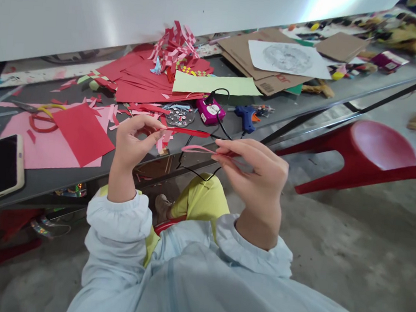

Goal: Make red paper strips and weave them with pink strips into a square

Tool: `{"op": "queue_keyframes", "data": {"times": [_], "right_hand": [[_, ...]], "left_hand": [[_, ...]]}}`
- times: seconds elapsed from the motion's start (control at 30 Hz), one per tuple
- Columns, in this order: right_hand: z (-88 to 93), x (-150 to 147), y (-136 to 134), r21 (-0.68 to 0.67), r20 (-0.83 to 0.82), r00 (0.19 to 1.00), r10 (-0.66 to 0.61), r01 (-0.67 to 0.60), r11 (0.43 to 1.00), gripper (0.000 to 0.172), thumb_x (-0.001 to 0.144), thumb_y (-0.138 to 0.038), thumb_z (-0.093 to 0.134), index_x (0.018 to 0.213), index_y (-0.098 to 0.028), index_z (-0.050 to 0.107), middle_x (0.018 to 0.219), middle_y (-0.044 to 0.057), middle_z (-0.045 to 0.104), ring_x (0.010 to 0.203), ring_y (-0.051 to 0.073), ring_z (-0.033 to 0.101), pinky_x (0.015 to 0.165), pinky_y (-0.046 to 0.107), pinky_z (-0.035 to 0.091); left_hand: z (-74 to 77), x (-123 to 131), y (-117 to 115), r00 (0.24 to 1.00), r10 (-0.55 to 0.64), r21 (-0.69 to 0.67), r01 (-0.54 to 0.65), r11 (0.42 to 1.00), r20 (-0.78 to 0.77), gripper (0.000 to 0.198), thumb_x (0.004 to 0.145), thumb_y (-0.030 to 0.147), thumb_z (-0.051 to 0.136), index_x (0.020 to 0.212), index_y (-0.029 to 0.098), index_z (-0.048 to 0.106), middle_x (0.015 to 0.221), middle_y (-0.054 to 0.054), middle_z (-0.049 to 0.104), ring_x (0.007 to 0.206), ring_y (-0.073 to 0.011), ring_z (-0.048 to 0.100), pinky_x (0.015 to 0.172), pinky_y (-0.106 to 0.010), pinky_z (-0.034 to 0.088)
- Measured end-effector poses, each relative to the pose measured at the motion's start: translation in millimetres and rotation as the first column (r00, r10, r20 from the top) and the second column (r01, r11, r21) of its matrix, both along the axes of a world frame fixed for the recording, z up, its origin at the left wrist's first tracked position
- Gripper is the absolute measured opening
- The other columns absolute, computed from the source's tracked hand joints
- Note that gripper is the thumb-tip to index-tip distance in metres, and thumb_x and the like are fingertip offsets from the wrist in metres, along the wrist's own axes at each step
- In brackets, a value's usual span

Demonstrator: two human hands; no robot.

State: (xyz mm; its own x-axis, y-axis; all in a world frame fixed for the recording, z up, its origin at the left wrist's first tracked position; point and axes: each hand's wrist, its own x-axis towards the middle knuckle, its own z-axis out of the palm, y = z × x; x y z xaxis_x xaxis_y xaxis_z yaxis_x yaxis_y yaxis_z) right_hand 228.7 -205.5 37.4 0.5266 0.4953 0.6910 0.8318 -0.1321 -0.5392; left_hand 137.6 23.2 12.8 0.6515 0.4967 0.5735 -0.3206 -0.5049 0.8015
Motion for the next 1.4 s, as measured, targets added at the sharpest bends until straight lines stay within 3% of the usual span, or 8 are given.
{"op": "queue_keyframes", "data": {"times": [0.17, 0.4, 0.67, 0.83, 1.0, 1.17, 1.23, 1.4], "right_hand": [[-1.2, 0.2, 2.3, 0.085, 0.051, 0.999, 0.002, -0.006, 0.996, 0.022, 0.083, -0.012, 0.07, 0.098, -0.028, 0.074, 0.082, 0.0, 0.077, 0.074, 0.016, 0.071, 0.069, 0.032, 0.058], [-9.2, 4.4, 7.7, 0.068, 0.016, 0.999, 0.033, -0.034, 0.997, 0.02, 0.084, -0.011, 0.068, 0.097, -0.025, 0.075, 0.091, 0.002, 0.078, 0.081, 0.016, 0.071, 0.072, 0.032, 0.059], [-23.7, 3.2, 25.2, 0.122, -0.25, 0.965, 0.077, -0.047, 0.991, 0.009, 0.086, -0.022, 0.067, 0.088, -0.023, 0.075, 0.084, 0.002, 0.073, 0.075, 0.014, 0.066, 0.058, 0.025, 0.053], [-33.0, -3.3, 40.7, 0.204, -0.398, 0.916, 0.045, 0.041, 0.978, 0.008, 0.087, -0.026, 0.067, 0.086, -0.022, 0.073, 0.082, 0.001, 0.074, 0.073, 0.013, 0.066, 0.065, 0.028, 0.053], [-34.0, -1.3, 45.7, 0.197, -0.434, 0.901, -0.01, 0.106, 0.975, 0.006, 0.085, -0.026, 0.067, 0.084, -0.021, 0.071, 0.078, 0.0, 0.074, 0.07, 0.013, 0.066, 0.068, 0.029, 0.054], [-36.2, -0.9, 46.9, 0.157, -0.524, 0.847, 0.088, -0.005, 0.988, 0.006, 0.083, -0.026, 0.068, 0.082, -0.021, 0.071, 0.077, -0.001, 0.073, 0.066, 0.012, 0.064, 0.068, 0.029, 0.055], [-36.6, -2.6, 47.4, 0.132, -0.547, 0.829, 0.115, -0.05, 0.99, 0.007, 0.082, -0.027, 0.069, 0.082, -0.021, 0.071, 0.078, 0.0, 0.074, 0.067, 0.012, 0.065, 0.068, 0.028, 0.054], [-34.3, -7.1, 47.7, 0.043, -0.611, 0.774, 0.164, -0.174, 0.984, 0.008, 0.08, -0.029, 0.07, 0.081, -0.02, 0.071, 0.076, 0.0, 0.074, 0.067, 0.012, 0.066, 0.066, 0.026, 0.054]], "left_hand": [[-0.5, 1.4, 0.1, 1.0, -0.007, 0.042, 0.008, 0.999, -0.023, 0.016, 0.073, 0.031, 0.082, 0.074, 0.019, 0.071, 0.071, -0.001, 0.071, 0.062, -0.0093, 0.062, 0.058, -0.02, 0.05], [-2.6, 1.4, -0.2, 0.998, 0.02, 0.053, -0.017, 0.998, -0.051, 0.014, 0.073, 0.028, 0.08, 0.073, 0.018, 0.071, 0.07, 0.0, 0.071, 0.061, -0.0095, 0.062, 0.059, -0.021, 0.052], [-1.5, 0.6, -2.3, 0.996, 0.01, 0.037, -0.007, 0.999, -0.093, 0.011, 0.074, 0.027, 0.077, 0.074, 0.018, 0.071, 0.068, 0.0, 0.069, 0.058, -0.0084, 0.059, 0.056, -0.02, 0.049], [3.7, -3.2, -4.3, 0.955, -0.2, 0.035, 0.213, 0.976, -0.219, 0.018, 0.074, 0.033, 0.08, 0.071, 0.018, 0.071, 0.077, -0.005, 0.073, 0.059, -0.0099, 0.059, 0.05, -0.023, 0.041], [6.3, -6.7, -2.2, 0.883, -0.408, -0.022, 0.415, 0.91, -0.233, 0.013, 0.076, 0.031, 0.08, 0.073, 0.021, 0.073, 0.092, -0.009, 0.077, 0.091, -0.0203, 0.07, 0.081, -0.034, 0.055], [2.9, -7.7, 1.7, 0.853, -0.514, -0.079, 0.508, 0.858, -0.093, 0.009, 0.075, 0.027, 0.081, 0.077, 0.023, 0.074, 0.097, -0.007, 0.079, 0.107, -0.0246, 0.07, 0.107, -0.047, 0.049], [2.7, -8.4, 0.9, 0.861, -0.503, -0.103, 0.495, 0.863, -0.077, 0.009, 0.075, 0.026, 0.082, 0.077, 0.022, 0.074, 0.097, -0.007, 0.079, 0.104, -0.0243, 0.071, 0.105, -0.046, 0.05], [3.9, -10.7, -3.6, 0.85, -0.517, -0.21, 0.49, 0.846, -0.099, 0.009, 0.076, 0.025, 0.081, 0.077, 0.02, 0.073, 0.098, -0.008, 0.078, 0.092, -0.021, 0.074, 0.082, -0.033, 0.059]]}}
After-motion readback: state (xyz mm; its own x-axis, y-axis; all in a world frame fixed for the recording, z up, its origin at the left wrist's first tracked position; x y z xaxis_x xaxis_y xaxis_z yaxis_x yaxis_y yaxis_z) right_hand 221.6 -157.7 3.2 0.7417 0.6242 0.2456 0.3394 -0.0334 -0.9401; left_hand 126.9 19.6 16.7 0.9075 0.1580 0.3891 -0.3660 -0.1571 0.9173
